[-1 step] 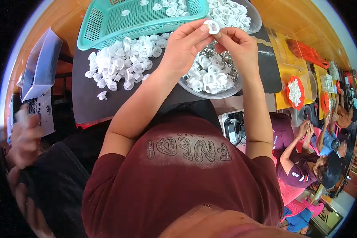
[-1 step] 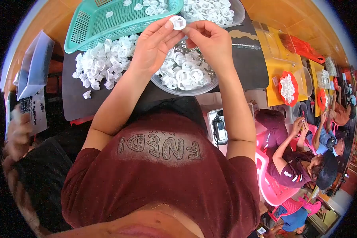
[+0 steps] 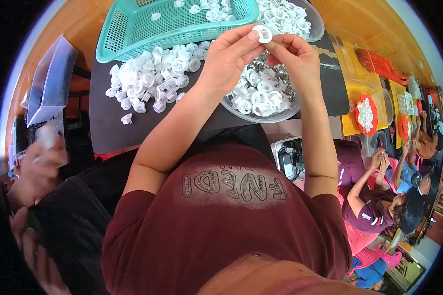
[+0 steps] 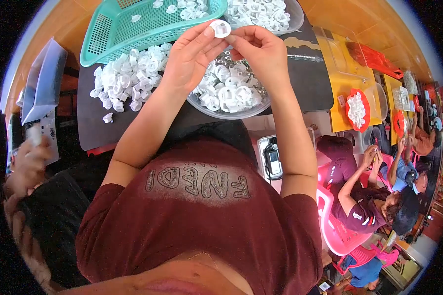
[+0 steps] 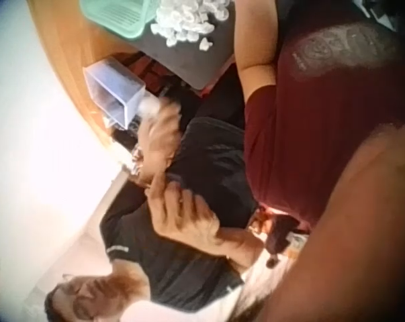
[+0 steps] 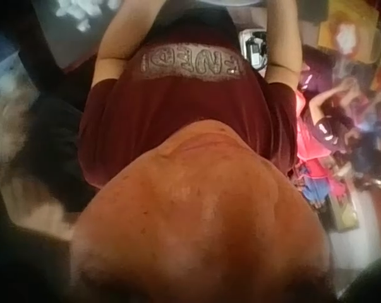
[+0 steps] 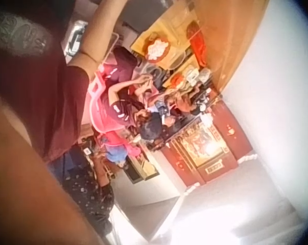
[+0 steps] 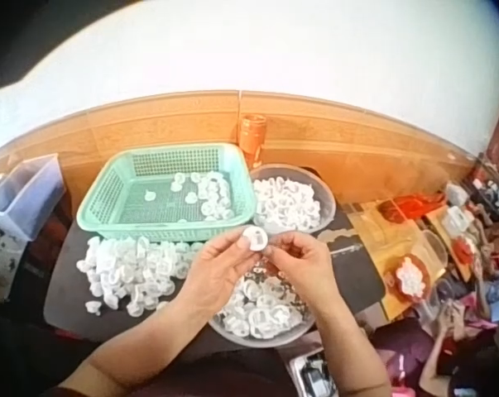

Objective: The person assembles small parts by inserting metal components into plastic pieces by hand.

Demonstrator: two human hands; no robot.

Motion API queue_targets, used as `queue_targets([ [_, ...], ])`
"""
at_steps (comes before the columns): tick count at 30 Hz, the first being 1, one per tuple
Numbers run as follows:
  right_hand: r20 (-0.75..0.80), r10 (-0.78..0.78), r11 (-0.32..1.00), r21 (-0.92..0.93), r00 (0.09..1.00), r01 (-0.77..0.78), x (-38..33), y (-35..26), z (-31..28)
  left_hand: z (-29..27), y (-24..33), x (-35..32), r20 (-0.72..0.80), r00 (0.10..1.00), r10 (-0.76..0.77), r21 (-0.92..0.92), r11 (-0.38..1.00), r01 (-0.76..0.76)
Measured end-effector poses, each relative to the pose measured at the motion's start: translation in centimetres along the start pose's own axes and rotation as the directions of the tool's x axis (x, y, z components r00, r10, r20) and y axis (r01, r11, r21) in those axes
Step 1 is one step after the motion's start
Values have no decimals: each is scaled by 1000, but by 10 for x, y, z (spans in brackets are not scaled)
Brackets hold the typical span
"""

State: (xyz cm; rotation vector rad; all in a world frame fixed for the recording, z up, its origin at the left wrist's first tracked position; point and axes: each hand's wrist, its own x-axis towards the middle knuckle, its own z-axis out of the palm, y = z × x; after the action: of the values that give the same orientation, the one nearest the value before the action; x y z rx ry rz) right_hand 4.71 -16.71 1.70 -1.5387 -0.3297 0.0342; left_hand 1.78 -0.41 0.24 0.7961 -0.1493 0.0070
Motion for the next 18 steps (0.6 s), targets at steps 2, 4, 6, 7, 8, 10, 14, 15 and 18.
queue_targets([
  [2, -20, 39, 988, 153, 999, -35, -3, -2, 0, -3, -1, 1, 51, 999, 19, -19, 1000, -18],
  [4, -23, 50, 984, 172, 998, -45, -7, -6, -6, -3, 0, 1, 91, 996, 12, -64, 998, -6],
  [6, -25, 63, 980, 191, 998, -57, -11, -11, -9, -1, 1, -1, 90, 996, 24, -16, 1000, -23],
  [7, -64, 22, 981, 196, 998, -9, -13, -16, -10, 0, 1, -1, 88, 995, 36, 33, 999, -39],
  [8, -104, -19, 979, 199, 994, 39, -16, -20, -10, -1, 1, -1, 87, 996, 37, 34, 999, -40],
  [10, -101, -116, 985, 119, 988, 128, -19, -25, -12, -1, 0, 0, 158, 985, 67, 130, 988, -88],
  [14, 29, -573, 742, -405, 819, 534, -18, -29, -8, 1, 1, -3, 180, 981, 74, 204, 973, -111],
  [15, 94, -675, 615, -475, 732, 629, -16, -29, -8, 1, 0, -3, 198, 976, 94, 174, 976, -130],
  [18, 176, -744, 480, -531, 645, 699, -17, -29, -11, 3, 2, -3, 235, 966, 108, 159, 976, -148],
])
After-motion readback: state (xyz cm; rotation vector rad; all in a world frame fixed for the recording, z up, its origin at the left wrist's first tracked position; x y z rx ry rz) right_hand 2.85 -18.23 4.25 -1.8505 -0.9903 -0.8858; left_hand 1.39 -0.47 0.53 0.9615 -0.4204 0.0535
